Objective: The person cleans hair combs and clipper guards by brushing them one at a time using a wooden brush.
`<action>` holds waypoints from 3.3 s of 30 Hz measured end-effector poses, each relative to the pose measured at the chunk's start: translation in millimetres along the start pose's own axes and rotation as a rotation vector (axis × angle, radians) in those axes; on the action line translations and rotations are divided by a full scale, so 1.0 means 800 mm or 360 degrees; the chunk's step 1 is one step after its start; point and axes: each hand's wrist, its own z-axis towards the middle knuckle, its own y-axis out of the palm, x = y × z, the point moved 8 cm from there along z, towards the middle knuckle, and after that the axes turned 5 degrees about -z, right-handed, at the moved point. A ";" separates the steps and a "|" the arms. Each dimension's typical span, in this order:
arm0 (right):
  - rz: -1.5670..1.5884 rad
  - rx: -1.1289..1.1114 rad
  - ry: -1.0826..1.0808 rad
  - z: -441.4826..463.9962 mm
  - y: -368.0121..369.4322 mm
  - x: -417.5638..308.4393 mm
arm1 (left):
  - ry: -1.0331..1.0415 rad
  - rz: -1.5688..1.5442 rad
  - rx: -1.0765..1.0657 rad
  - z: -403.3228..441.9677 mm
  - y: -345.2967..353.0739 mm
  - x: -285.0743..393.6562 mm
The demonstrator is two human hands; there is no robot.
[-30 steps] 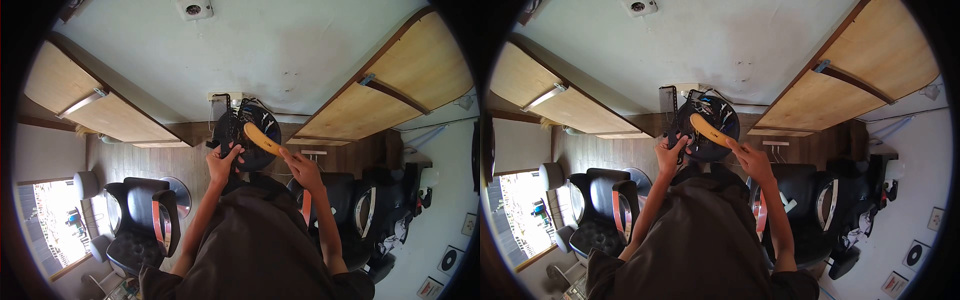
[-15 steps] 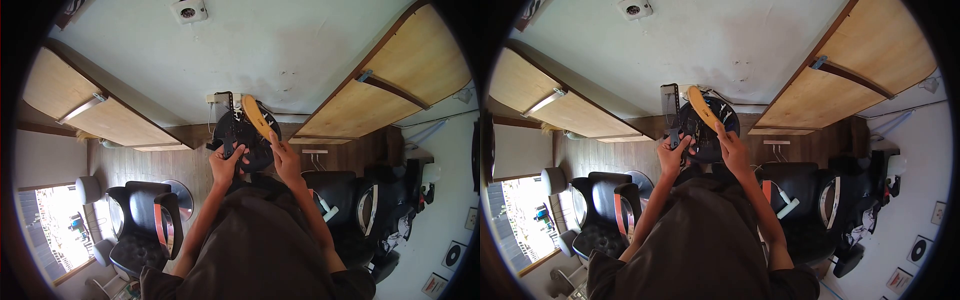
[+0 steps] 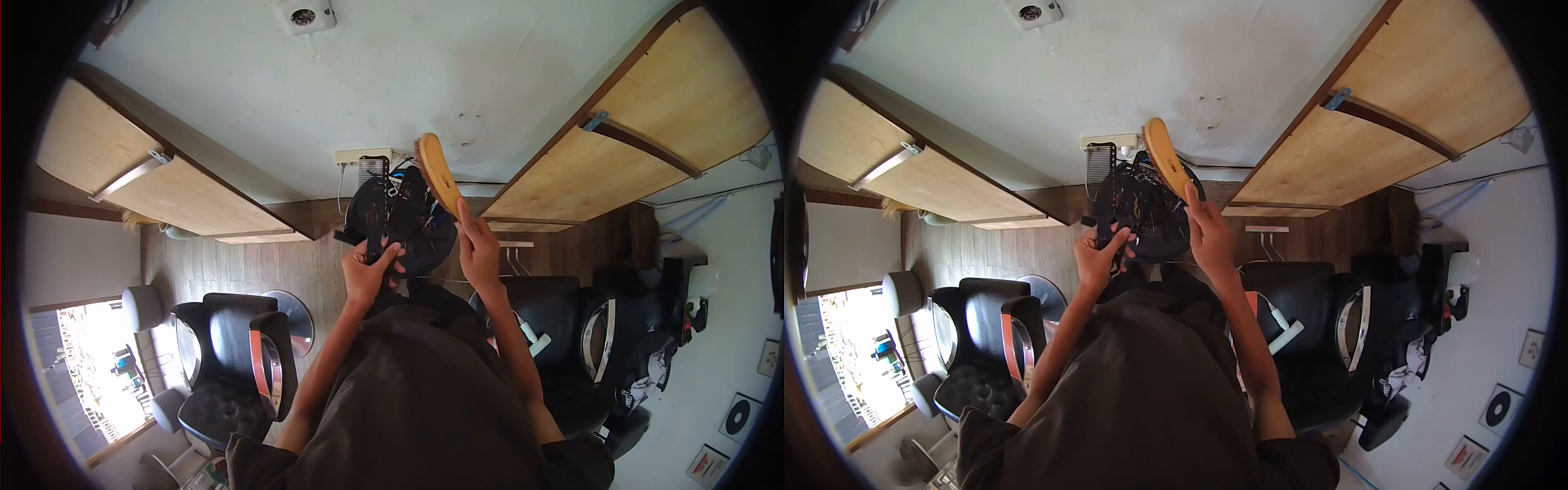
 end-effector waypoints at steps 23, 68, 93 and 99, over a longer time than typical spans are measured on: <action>-0.0040 -0.0067 -0.0025 -0.016 -0.005 0.016 | -0.0088 0.0020 0.0040 0.005 -0.002 -0.011; 0.0164 -0.0295 -0.0067 -0.034 0.046 -0.050 | 0.0103 -0.0185 0.0177 0.024 -0.049 0.028; 0.0142 -0.0264 -0.0177 -0.012 0.047 -0.044 | 0.0111 -0.0112 0.0159 0.004 -0.043 0.025; 0.0099 -0.0206 -0.0273 -0.013 0.058 -0.049 | 0.0090 -0.0091 0.0123 -0.001 -0.039 0.035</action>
